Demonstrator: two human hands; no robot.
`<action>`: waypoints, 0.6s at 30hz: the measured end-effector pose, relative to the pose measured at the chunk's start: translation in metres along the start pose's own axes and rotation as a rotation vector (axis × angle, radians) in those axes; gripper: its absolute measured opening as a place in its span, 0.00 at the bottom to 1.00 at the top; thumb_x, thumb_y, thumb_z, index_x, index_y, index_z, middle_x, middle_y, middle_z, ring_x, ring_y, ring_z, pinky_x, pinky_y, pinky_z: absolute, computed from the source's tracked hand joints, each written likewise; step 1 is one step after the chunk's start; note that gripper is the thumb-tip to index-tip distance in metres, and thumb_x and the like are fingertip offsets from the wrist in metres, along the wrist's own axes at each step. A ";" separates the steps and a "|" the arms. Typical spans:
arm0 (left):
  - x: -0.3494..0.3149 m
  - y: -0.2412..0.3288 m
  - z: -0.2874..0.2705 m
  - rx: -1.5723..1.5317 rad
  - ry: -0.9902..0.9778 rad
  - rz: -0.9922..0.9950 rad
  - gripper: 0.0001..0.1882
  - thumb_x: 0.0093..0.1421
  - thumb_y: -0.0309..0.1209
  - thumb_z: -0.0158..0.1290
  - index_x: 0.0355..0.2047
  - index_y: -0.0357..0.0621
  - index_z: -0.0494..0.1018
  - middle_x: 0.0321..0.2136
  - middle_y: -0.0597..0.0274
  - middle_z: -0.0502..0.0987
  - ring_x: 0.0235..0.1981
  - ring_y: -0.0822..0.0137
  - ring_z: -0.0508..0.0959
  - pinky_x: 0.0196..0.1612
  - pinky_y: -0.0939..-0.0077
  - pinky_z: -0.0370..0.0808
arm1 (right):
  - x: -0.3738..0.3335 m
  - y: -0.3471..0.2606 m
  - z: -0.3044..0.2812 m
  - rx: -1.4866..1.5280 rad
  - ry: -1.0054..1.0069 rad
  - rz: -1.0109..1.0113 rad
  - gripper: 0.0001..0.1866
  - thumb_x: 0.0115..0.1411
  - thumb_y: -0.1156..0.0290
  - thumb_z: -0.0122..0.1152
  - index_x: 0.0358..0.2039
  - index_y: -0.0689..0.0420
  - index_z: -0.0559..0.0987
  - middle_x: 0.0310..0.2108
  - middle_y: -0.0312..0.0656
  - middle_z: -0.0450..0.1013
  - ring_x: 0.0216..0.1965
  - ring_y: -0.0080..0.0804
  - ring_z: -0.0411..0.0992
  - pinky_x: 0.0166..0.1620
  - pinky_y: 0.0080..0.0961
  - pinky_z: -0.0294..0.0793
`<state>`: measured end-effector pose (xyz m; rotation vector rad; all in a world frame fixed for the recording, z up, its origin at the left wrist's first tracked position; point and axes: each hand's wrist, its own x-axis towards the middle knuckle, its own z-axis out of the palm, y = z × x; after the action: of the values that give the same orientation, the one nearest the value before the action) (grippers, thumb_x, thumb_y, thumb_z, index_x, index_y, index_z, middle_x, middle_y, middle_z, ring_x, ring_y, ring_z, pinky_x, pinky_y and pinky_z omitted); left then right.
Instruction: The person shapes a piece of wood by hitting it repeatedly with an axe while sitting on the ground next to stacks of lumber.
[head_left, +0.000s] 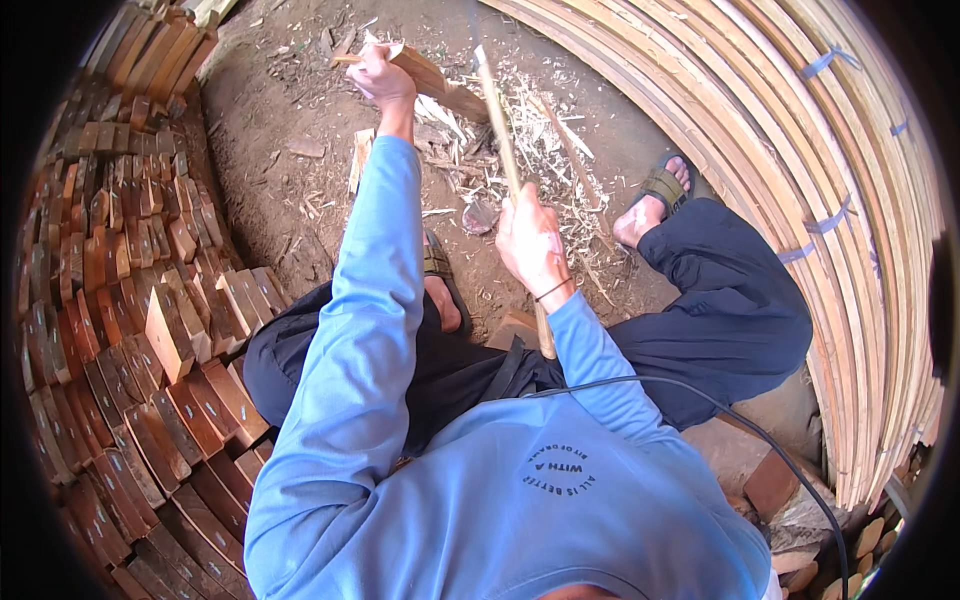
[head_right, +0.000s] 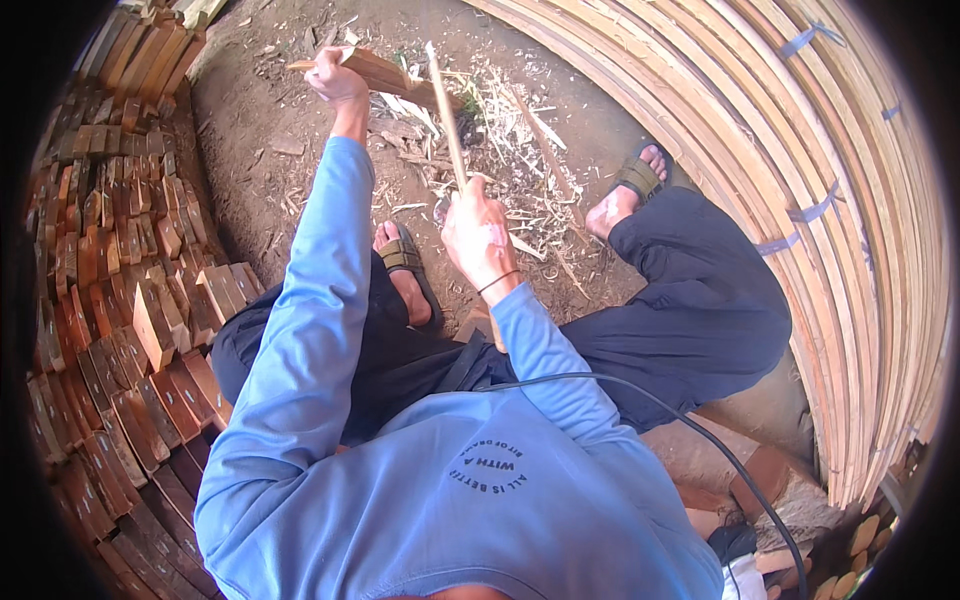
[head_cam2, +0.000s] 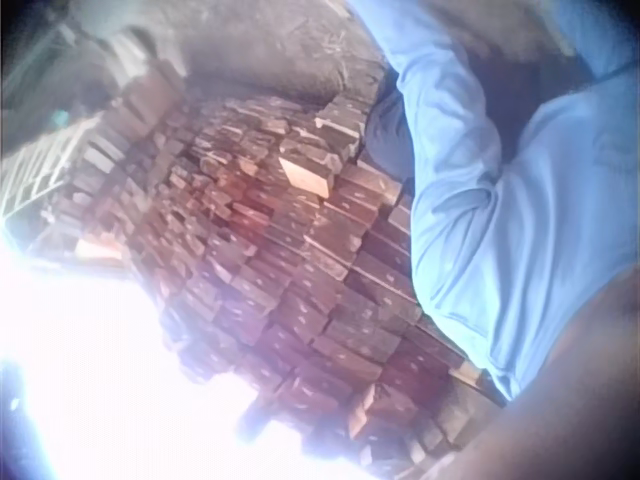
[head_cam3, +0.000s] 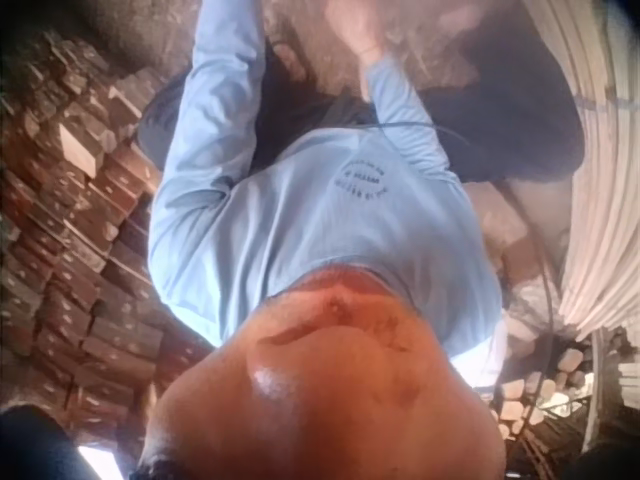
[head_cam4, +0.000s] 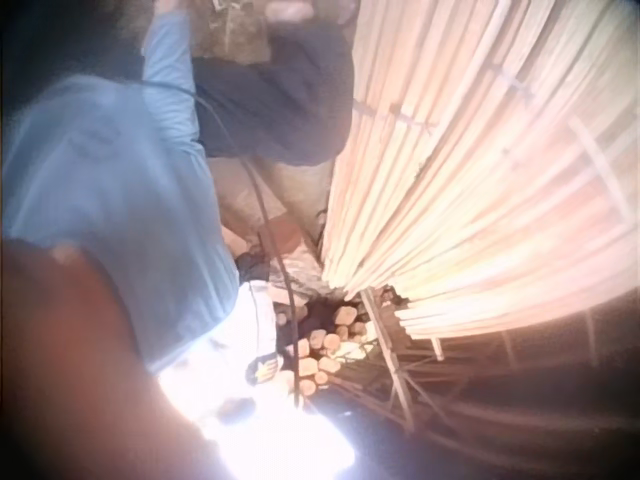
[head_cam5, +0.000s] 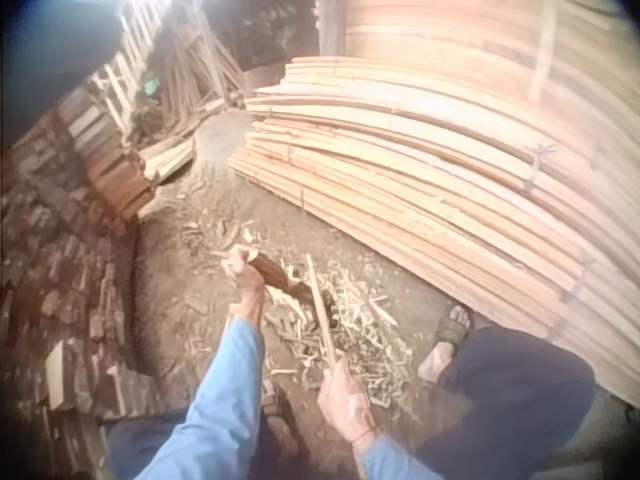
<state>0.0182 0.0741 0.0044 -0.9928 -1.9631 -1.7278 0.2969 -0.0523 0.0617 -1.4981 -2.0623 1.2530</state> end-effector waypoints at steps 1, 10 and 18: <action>0.000 -0.006 0.001 0.090 0.014 0.070 0.13 0.58 0.28 0.45 0.20 0.42 0.75 0.20 0.55 0.77 0.24 0.57 0.72 0.33 0.62 0.68 | 0.000 -0.003 0.000 0.008 -0.014 0.014 0.07 0.61 0.77 0.50 0.36 0.69 0.68 0.20 0.61 0.73 0.25 0.58 0.76 0.29 0.47 0.75; -0.001 0.003 -0.004 -0.131 -0.053 -0.124 0.13 0.58 0.27 0.46 0.19 0.40 0.76 0.20 0.54 0.77 0.24 0.57 0.75 0.30 0.66 0.69 | 0.003 0.017 0.012 -0.029 0.099 -0.193 0.11 0.63 0.72 0.52 0.37 0.68 0.68 0.17 0.59 0.71 0.23 0.56 0.75 0.27 0.47 0.74; 0.005 -0.032 0.002 -0.198 -0.082 -0.193 0.15 0.61 0.32 0.46 0.22 0.40 0.77 0.23 0.54 0.77 0.31 0.61 0.74 0.38 0.64 0.71 | 0.010 0.036 0.028 -0.095 -0.063 -0.188 0.10 0.64 0.71 0.50 0.38 0.67 0.67 0.17 0.57 0.70 0.22 0.58 0.74 0.28 0.47 0.74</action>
<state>-0.0075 0.0770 -0.0157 -0.9794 -2.0273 -2.0502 0.2961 -0.0542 0.0147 -1.2813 -2.2726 1.1597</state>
